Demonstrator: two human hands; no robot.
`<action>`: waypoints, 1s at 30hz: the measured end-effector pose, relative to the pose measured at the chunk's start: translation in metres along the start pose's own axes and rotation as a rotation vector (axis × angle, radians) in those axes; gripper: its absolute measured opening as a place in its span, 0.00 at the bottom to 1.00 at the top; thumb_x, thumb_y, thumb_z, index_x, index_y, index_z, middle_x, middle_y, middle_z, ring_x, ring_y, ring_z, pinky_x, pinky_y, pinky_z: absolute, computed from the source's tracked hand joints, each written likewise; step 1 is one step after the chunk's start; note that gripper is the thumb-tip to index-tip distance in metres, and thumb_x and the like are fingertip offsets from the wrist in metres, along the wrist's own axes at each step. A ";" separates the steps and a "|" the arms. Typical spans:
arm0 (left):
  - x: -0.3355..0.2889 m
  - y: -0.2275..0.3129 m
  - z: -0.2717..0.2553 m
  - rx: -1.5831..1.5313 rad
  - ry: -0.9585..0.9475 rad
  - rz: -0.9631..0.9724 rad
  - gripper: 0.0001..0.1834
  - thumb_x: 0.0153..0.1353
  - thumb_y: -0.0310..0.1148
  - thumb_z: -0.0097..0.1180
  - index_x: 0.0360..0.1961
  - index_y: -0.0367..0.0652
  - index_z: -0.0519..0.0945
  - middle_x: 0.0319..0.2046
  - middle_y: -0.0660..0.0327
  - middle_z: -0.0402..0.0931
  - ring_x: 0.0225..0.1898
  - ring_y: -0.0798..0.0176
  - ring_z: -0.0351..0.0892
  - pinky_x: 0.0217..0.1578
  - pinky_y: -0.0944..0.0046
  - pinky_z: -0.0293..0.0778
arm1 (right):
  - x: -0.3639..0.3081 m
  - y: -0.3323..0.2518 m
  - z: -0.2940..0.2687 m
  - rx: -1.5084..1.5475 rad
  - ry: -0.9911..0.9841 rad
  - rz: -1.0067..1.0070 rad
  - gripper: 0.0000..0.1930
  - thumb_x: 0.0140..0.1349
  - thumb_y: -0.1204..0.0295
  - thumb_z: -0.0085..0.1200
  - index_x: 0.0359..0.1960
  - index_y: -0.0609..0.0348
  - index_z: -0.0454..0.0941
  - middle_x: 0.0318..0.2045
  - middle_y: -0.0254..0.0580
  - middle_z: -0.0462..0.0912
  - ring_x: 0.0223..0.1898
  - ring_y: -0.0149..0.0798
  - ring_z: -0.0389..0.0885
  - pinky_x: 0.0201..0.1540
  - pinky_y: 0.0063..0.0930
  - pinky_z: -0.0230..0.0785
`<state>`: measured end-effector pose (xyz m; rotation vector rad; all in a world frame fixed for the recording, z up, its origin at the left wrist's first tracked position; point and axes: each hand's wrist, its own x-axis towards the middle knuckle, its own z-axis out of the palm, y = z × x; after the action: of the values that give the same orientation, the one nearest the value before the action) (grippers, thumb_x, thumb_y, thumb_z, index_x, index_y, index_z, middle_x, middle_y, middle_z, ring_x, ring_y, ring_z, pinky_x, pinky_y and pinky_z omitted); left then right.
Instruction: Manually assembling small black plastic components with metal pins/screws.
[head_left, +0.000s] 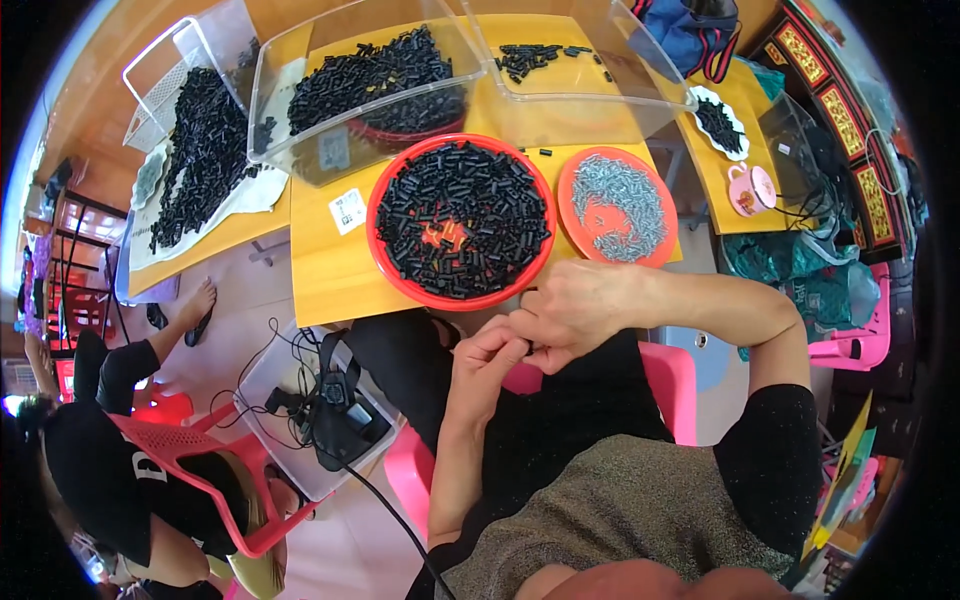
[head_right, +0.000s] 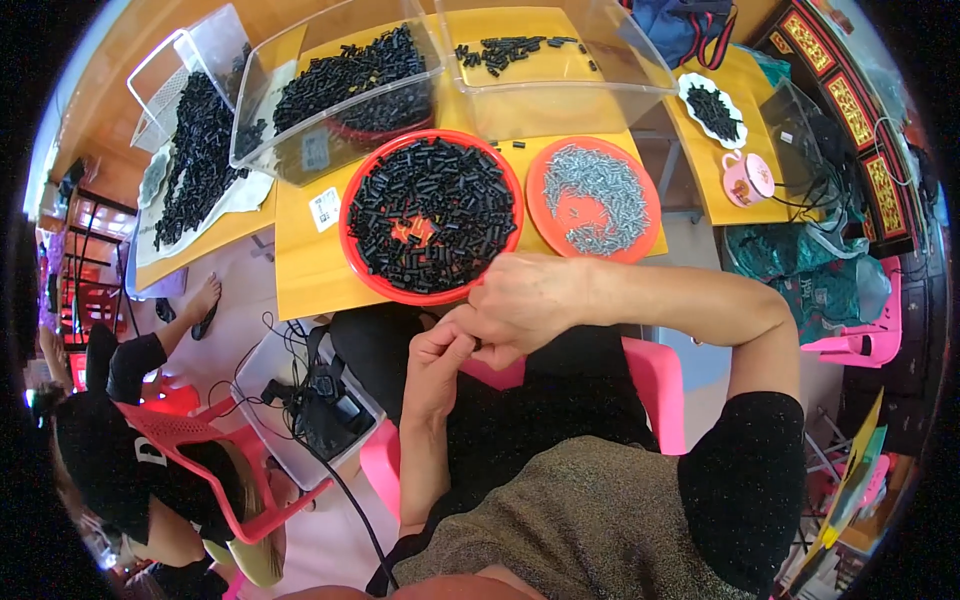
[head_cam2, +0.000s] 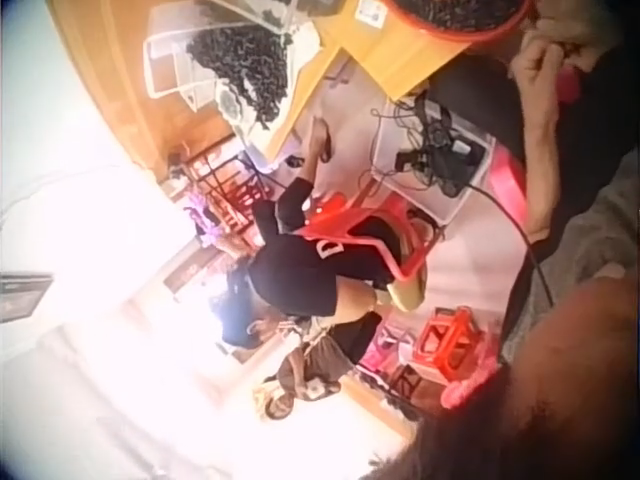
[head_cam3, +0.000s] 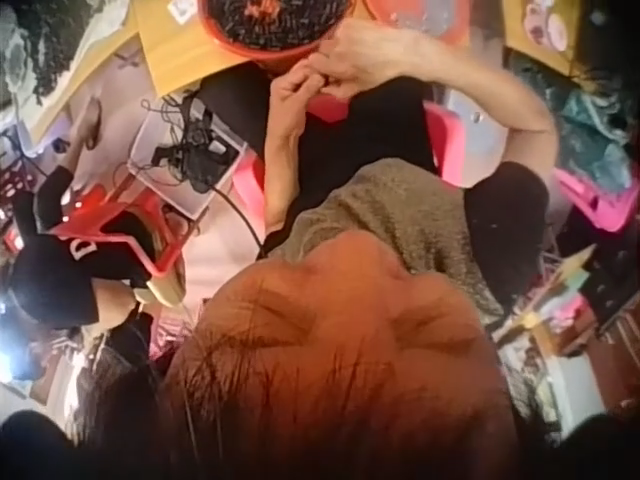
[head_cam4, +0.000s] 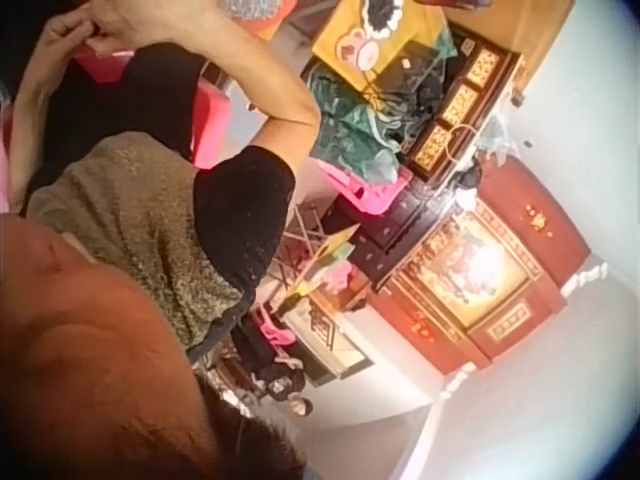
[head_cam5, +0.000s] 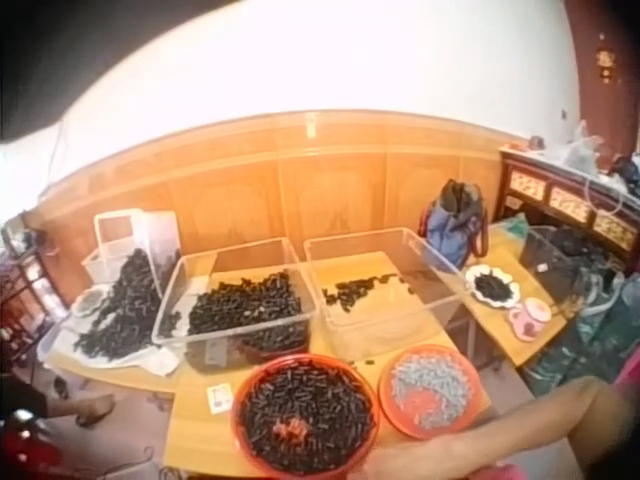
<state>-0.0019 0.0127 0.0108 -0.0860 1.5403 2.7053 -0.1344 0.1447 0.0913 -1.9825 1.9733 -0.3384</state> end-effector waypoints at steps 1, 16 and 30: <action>0.000 0.004 0.001 0.026 -0.042 0.016 0.06 0.60 0.22 0.51 0.36 0.31 0.78 0.34 0.62 0.73 0.38 0.69 0.73 0.40 0.71 0.68 | -0.002 -0.001 0.001 0.003 0.001 -0.007 0.17 0.51 0.60 0.53 0.39 0.57 0.72 0.15 0.43 0.75 0.19 0.47 0.77 0.21 0.40 0.69; -0.004 -0.006 0.022 0.171 0.031 0.046 0.16 0.71 0.38 0.38 0.34 0.38 0.72 0.23 0.70 0.67 0.26 0.77 0.64 0.27 0.75 0.63 | -0.021 -0.003 0.030 0.016 0.349 -0.005 0.16 0.48 0.61 0.57 0.18 0.58 0.66 0.11 0.41 0.69 0.13 0.45 0.73 0.14 0.35 0.66; 0.002 0.005 0.000 -0.013 0.316 -0.009 0.13 0.70 0.39 0.42 0.39 0.43 0.75 0.20 0.70 0.69 0.20 0.80 0.61 0.23 0.79 0.55 | 0.015 0.099 -0.063 -0.298 0.840 0.483 0.10 0.58 0.62 0.55 0.31 0.54 0.78 0.23 0.41 0.79 0.27 0.45 0.79 0.30 0.38 0.72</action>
<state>-0.0045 0.0100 0.0150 -0.5430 1.5845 2.7995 -0.2501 0.1266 0.1095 -1.5395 3.0843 -0.8999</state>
